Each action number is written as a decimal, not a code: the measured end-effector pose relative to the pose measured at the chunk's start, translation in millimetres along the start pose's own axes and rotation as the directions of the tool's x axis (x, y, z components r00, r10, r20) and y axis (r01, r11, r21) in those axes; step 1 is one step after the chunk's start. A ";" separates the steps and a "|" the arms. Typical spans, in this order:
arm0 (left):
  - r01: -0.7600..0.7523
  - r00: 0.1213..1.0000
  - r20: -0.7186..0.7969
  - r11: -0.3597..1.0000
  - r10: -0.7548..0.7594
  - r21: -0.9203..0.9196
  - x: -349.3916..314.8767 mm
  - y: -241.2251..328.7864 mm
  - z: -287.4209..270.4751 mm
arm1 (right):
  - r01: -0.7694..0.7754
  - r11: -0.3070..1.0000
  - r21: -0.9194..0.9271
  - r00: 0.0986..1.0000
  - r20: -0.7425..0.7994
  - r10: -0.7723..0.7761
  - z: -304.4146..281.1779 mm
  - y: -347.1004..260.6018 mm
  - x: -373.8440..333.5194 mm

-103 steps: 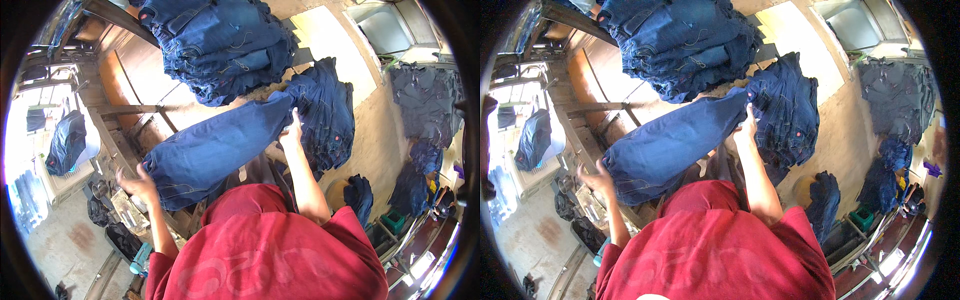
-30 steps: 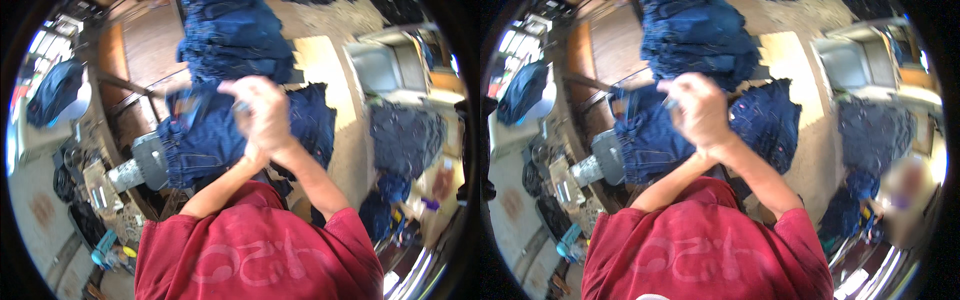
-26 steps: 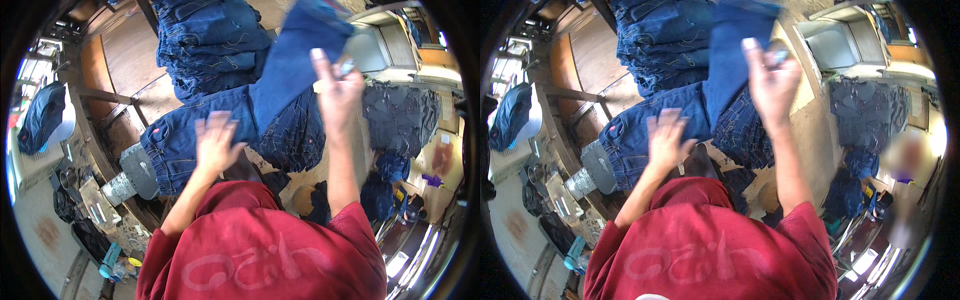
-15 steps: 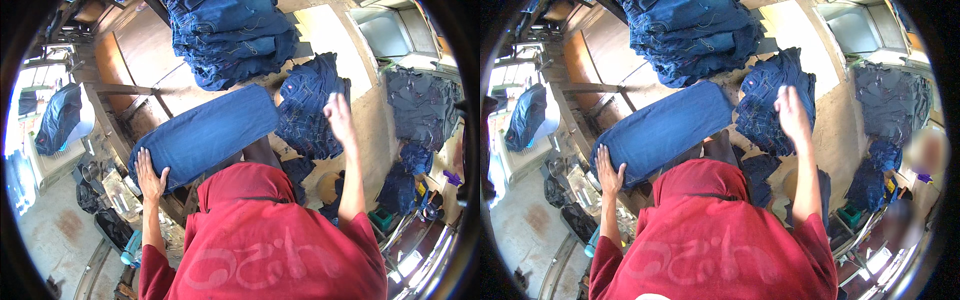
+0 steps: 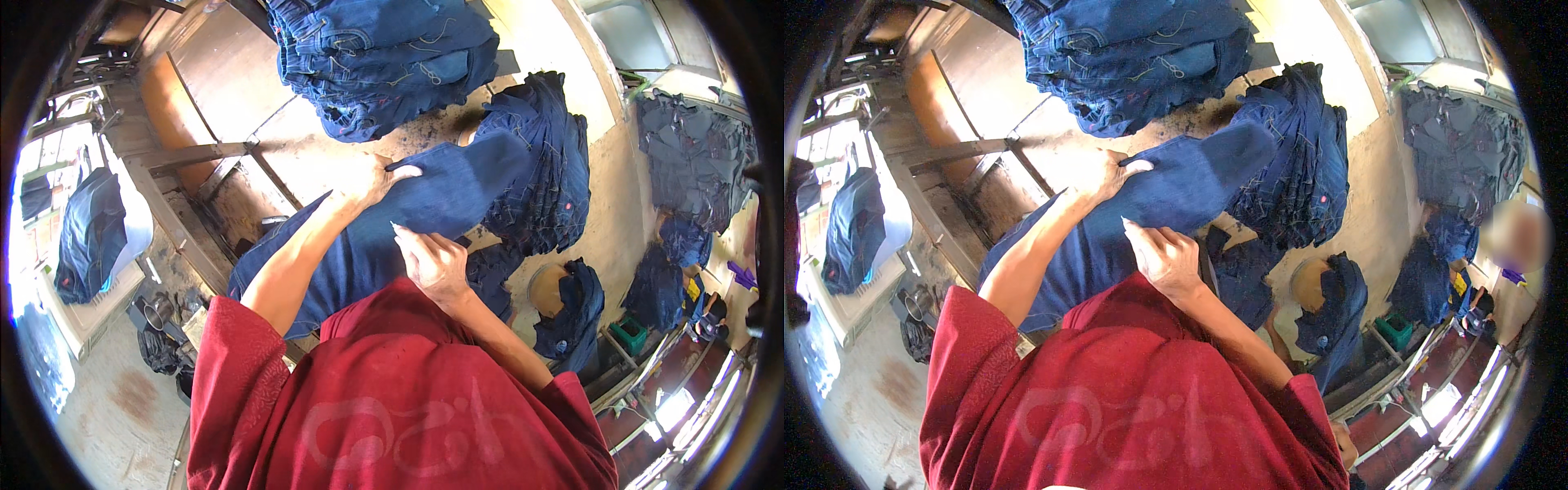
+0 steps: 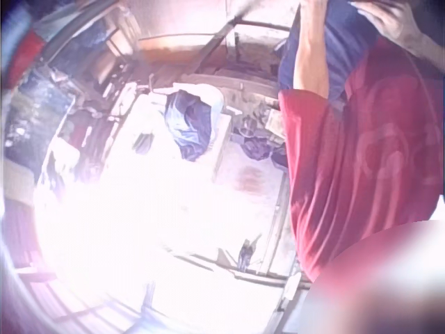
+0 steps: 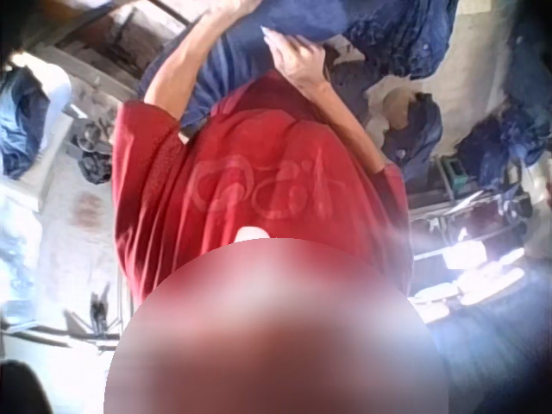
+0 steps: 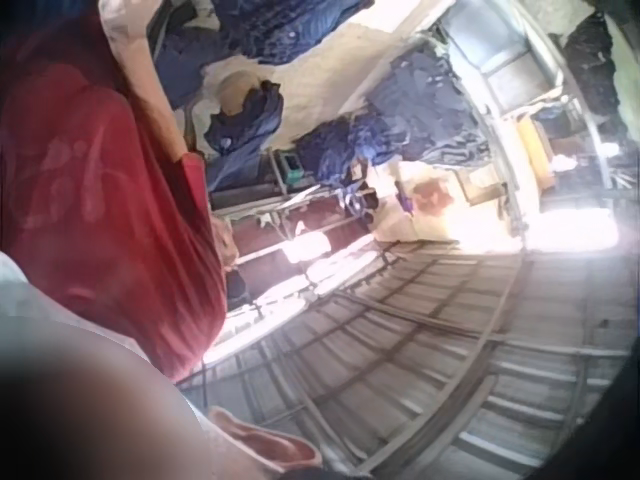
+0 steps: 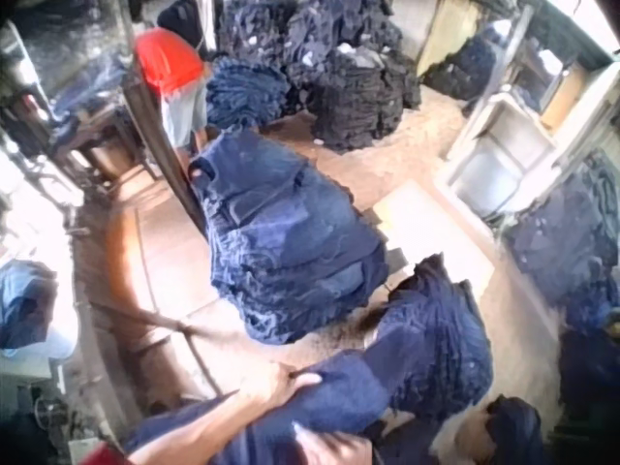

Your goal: The person scrapes threads off denim jeans using a small metal tool. They repeatedly pick up jeans from a pile, scrape the surface, and place them back down.

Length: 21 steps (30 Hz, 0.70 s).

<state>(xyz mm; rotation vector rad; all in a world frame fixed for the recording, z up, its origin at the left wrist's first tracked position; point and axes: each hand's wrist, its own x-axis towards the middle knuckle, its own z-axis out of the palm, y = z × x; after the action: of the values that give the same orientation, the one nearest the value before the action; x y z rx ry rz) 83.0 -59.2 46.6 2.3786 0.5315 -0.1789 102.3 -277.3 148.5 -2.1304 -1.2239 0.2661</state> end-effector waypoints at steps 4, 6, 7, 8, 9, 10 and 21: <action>-0.162 0.933 -0.303 0.978 0.194 0.129 14.2 -12.6 -1.8 | 0.007 0.994 -0.111 0.999 -0.049 -0.012 23.9 0.1 17.1; -0.138 0.937 -0.309 0.986 0.162 0.098 21.1 -16.6 2.3 | -0.007 0.990 -0.143 0.999 -0.039 0.002 32.9 -0.5 29.5; -0.149 0.922 -0.347 0.985 0.171 0.090 23.6 -18.8 4.4 | -0.018 0.986 -0.164 1.000 -0.026 0.014 38.0 0.2 36.9; -0.153 0.914 -0.370 0.986 0.166 0.064 25.3 -19.8 7.4 | -0.020 0.984 -0.175 0.999 -0.042 0.013 42.2 0.2 42.7; -0.156 0.906 -0.392 0.987 0.158 0.037 25.5 -20.9 9.7 | -0.050 0.977 -0.206 0.998 0.026 0.056 46.6 0.1 47.6; -0.167 0.901 -0.406 0.986 0.153 0.000 25.5 -21.7 11.9 | -0.065 0.971 -0.229 0.995 0.056 0.080 51.9 1.9 53.1; -0.045 0.908 -0.415 0.998 0.060 0.044 27.1 -20.8 22.0 | -0.105 0.979 -0.173 0.992 0.049 0.115 7.0 -19.4 6.5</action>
<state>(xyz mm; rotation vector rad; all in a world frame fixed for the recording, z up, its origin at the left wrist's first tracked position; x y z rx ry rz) 99.1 -50.5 10.3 2.4679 0.6625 0.3587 89.0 -262.2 156.3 -2.3577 -1.2008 0.2833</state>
